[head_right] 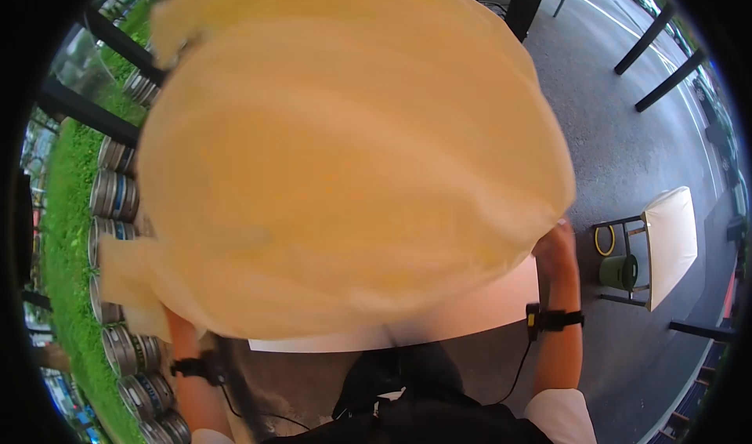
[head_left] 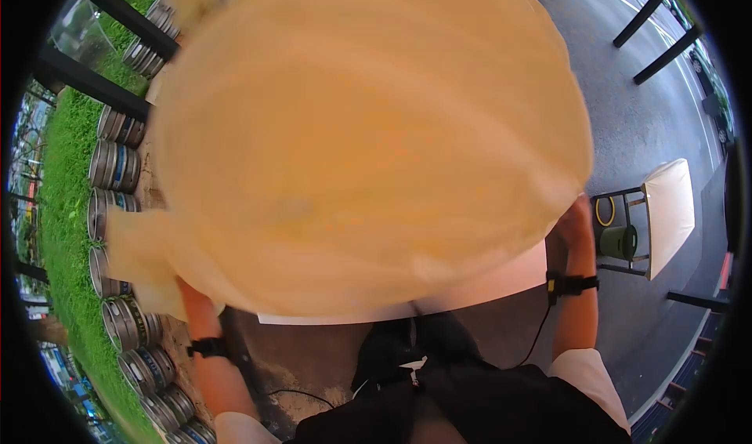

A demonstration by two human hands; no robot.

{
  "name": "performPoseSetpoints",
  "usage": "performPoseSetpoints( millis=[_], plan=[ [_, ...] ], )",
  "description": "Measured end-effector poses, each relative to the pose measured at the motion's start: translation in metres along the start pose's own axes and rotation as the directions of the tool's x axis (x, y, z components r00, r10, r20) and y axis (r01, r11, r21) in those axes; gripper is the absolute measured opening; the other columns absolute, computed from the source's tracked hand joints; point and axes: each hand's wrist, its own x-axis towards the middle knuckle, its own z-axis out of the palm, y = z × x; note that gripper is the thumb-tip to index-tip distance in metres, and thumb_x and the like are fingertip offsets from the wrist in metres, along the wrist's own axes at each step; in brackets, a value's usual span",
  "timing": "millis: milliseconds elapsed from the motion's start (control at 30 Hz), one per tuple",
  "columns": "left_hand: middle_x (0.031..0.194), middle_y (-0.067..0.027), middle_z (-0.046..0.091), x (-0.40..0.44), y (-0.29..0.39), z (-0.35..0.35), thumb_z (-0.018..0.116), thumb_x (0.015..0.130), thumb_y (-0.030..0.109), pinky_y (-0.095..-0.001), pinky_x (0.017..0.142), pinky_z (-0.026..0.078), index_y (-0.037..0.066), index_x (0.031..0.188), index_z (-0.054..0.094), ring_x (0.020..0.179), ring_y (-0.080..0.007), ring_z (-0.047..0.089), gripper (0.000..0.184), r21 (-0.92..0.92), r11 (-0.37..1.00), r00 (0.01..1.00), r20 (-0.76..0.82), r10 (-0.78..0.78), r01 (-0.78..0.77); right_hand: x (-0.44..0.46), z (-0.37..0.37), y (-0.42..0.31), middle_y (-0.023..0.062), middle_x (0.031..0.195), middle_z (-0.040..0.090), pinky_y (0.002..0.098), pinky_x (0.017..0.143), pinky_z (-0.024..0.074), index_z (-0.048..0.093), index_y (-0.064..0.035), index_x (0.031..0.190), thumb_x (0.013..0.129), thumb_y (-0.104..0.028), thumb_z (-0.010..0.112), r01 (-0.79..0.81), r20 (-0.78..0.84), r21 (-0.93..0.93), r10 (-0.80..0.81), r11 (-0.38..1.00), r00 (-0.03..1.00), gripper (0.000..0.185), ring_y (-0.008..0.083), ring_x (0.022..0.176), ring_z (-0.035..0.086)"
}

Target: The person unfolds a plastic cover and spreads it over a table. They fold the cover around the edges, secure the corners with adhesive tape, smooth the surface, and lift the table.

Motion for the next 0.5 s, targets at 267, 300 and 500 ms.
performPoseSetpoints(
  millis=[267, 300, 500],
  plan=[
    [0.073, -0.0013, 0.060, -0.022, -0.191, -0.226, 0.058, 0.096, 0.034, -0.0271, 0.046, 0.039, 0.011, 0.092, 0.062, 0.052, -0.0149, 0.045, 0.023, -0.201, 0.816, 0.720, -0.389, -0.574, 0.542, -0.038, -0.054, 0.165, -0.0007, 0.075, 0.056, 0.0245, 0.045, 0.0431, 0.062, -0.0059, 0.102, 0.092, -0.027, 0.063, -0.443, -0.223, -0.061, 0.421, 0.894, 0.879, 0.023, 0.0095, 0.056, 0.052],
    [0.071, 0.0005, 0.060, -0.022, -0.202, -0.251, 0.059, 0.095, 0.035, -0.0249, 0.044, 0.038, 0.012, 0.092, 0.062, 0.049, -0.0145, 0.043, 0.023, -0.192, 0.782, 0.710, -0.334, -0.620, 0.593, -0.046, -0.062, 0.180, -0.0005, 0.075, 0.055, 0.0247, 0.046, 0.0430, 0.062, -0.0067, 0.100, 0.091, -0.027, 0.064, -0.460, -0.270, -0.041, 0.433, 0.887, 0.860, 0.022, 0.0099, 0.057, 0.052],
    [0.065, 0.0039, 0.060, -0.010, -0.271, -0.217, 0.053, 0.097, 0.042, -0.0224, 0.039, 0.029, 0.016, 0.094, 0.060, 0.041, -0.0096, 0.043, 0.027, 0.021, 0.786, 0.707, -0.454, -0.543, 0.617, -0.098, -0.138, 0.259, 0.0012, 0.082, 0.054, 0.0246, 0.048, 0.0430, 0.058, -0.0112, 0.098, 0.084, -0.028, 0.068, -0.601, -0.532, -0.003, 0.508, 0.799, 0.677, 0.024, 0.0127, 0.060, 0.054]
  ],
)
